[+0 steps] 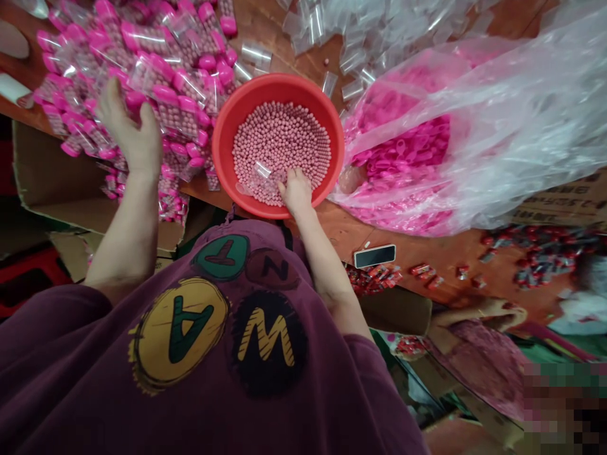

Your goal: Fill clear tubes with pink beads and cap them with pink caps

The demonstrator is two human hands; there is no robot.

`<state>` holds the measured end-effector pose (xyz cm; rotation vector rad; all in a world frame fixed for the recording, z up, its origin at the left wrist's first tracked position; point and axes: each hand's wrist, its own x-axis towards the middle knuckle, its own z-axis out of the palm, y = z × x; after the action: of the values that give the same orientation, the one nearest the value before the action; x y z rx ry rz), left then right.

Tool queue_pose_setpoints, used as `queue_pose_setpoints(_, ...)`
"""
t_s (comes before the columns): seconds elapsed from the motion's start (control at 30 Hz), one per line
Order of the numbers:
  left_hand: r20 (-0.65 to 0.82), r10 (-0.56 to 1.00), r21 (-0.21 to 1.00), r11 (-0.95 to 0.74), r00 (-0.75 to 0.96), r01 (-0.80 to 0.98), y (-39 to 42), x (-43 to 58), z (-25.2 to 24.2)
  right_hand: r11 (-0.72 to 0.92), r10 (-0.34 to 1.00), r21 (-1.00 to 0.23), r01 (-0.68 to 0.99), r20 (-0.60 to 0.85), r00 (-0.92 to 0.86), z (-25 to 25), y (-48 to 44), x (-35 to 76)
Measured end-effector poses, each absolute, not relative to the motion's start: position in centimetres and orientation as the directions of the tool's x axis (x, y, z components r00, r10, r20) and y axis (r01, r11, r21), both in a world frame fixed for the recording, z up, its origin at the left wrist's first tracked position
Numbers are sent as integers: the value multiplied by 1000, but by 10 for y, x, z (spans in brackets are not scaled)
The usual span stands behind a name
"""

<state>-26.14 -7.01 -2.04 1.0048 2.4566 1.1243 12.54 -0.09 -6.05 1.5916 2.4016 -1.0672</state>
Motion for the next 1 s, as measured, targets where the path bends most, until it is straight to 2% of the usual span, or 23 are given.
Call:
queue_pose_setpoints(0.07,184,656,667,464,-732,583,-71,-244,-21,145,803,-545,826,-422,-420,-68,-2,111)
queue_pose_setpoints(0.1,205,690,664,424,-695,616,-69,-224,-23,75,820,-600,797,-418,-391,-71,-2,107)
queue_pose_setpoints(0.17,98,851,733,288,-515,615,-63,-172,-27,-146,855,-735,662,-430,-289,-74,1,106)
queue_pose_setpoints(0.23,-122,927,837,289,-355,465,-56,-118,-33,-413,839,-815,407,-514,-178,-69,6,113)
queue_pose_setpoints(0.27,-215,929,876,320,-300,361,-53,-95,-36,-534,800,-806,255,-579,-155,-65,7,118)
queue_pose_setpoints(0.33,-366,911,905,396,-189,158,-49,-59,-41,-720,684,-694,-19,-705,-186,-53,8,125)
queue_pose_setpoints(0.4,-425,896,901,432,-128,30,-45,-38,-43,-831,556,-521,-195,-791,-255,-43,6,126)
queue_pose_setpoints(0.47,-424,896,904,427,-132,-6,-42,-28,-43,-869,471,-384,-314,-835,-283,-35,-1,120)
queue_pose_setpoints(0.57,-412,900,906,421,-143,44,-36,-25,-42,-856,427,-281,-435,-857,-288,-28,-13,107)
queue_pose_setpoints(0.67,-428,900,873,435,-81,222,-26,-32,-38,-901,390,-262,-347,-839,-378,-18,-20,113)
queue_pose_setpoints(0.73,-411,911,796,379,-39,471,-16,-41,-34,-909,415,-357,-213,-808,-418,-11,-18,135)
queue_pose_setpoints(0.77,-415,910,705,329,-11,628,-10,-45,-32,-886,461,-433,-165,-791,-401,-9,-13,151)
queue_pose_setpoints(0.83,-481,876,445,210,35,871,4,-50,-29,-795,601,-596,-109,-754,-265,-10,0,188)
queue_pose_setpoints(0.9,-566,823,252,114,50,961,16,-48,-29,-708,706,-706,-7,-708,-17,-21,21,223)
queue_pose_setpoints(1.0,-597,797,215,45,95,976,27,-31,-36,-608,792,-725,325,-520,321,-51,58,257)
